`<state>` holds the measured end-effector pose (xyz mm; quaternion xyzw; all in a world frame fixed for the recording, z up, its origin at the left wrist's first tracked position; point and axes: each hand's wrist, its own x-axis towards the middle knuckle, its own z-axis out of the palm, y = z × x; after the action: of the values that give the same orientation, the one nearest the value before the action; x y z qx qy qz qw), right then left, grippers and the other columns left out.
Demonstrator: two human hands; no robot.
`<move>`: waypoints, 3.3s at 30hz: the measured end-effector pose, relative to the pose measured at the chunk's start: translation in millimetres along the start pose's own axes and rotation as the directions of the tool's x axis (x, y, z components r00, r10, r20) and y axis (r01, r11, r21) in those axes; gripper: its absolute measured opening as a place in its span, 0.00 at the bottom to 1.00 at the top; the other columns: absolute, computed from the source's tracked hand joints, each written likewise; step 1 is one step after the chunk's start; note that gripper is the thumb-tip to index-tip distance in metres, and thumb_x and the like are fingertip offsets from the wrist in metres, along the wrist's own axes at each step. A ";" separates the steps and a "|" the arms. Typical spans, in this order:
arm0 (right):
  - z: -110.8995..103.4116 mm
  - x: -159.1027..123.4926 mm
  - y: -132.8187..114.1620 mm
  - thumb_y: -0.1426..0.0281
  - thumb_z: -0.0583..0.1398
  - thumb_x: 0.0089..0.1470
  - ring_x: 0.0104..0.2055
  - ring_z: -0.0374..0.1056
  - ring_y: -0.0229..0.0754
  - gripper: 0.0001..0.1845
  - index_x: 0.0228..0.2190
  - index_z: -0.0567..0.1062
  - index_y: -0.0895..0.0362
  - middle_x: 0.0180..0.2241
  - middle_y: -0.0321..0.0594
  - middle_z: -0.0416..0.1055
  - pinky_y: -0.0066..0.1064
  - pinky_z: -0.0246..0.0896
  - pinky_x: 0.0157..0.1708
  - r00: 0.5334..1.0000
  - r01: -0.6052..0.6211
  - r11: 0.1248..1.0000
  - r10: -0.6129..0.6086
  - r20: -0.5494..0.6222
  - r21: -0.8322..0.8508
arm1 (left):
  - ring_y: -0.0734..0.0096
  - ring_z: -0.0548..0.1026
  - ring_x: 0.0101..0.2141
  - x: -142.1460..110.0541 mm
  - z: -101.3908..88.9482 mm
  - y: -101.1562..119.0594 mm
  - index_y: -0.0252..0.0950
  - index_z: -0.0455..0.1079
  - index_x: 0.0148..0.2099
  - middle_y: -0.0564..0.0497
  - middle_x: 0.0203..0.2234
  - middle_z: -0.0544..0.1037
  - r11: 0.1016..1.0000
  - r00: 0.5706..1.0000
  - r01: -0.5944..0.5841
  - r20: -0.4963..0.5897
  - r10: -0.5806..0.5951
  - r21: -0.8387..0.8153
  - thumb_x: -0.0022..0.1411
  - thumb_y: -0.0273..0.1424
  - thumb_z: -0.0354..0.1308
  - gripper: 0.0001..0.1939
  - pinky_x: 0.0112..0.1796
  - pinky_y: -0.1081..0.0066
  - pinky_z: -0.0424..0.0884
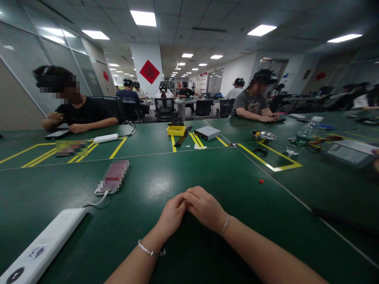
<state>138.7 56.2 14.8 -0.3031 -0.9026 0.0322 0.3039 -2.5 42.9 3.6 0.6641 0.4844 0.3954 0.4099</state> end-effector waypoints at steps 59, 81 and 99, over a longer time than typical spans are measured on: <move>1.3 1.8 1.9 0.67 0.66 0.33 0.21 0.61 0.33 0.10 0.21 0.72 0.59 0.17 0.33 0.68 0.28 0.54 0.25 0.594 -0.456 0.012 0.748 0.295 0.890 | 0.71 0.69 0.30 -1.6 -2.1 5.2 0.38 0.71 0.33 0.53 0.29 0.73 0.985 0.950 -0.127 -0.271 0.155 0.117 0.49 0.26 0.57 0.06 0.32 0.71 0.64; 6.7 4.0 -25.6 0.55 0.63 0.37 0.34 0.69 0.43 0.20 0.26 0.77 0.60 0.28 0.45 0.75 0.32 0.59 0.33 0.406 -0.372 -0.196 0.844 0.349 0.907 | 0.70 0.69 0.29 -7.6 2.5 5.6 0.39 0.70 0.34 0.53 0.26 0.72 0.952 0.893 -0.135 -0.382 0.237 0.273 0.51 0.28 0.57 0.05 0.33 0.69 0.66; -34.1 3.3 47.8 0.67 0.58 0.42 0.31 0.66 0.41 0.07 0.26 0.72 0.57 0.27 0.39 0.72 0.31 0.58 0.32 0.534 -0.673 0.434 0.845 -0.012 0.598 | 0.61 0.67 0.45 -2.8 0.6 0.2 0.38 0.64 0.45 0.47 0.41 0.71 0.906 0.926 -0.088 -0.300 0.227 0.414 0.50 0.29 0.57 0.18 0.47 0.60 0.61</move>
<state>181.3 92.7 32.7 -0.5861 -0.5561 0.3645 0.4630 -2.5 40.1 3.2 0.6915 0.5613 0.4313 0.1441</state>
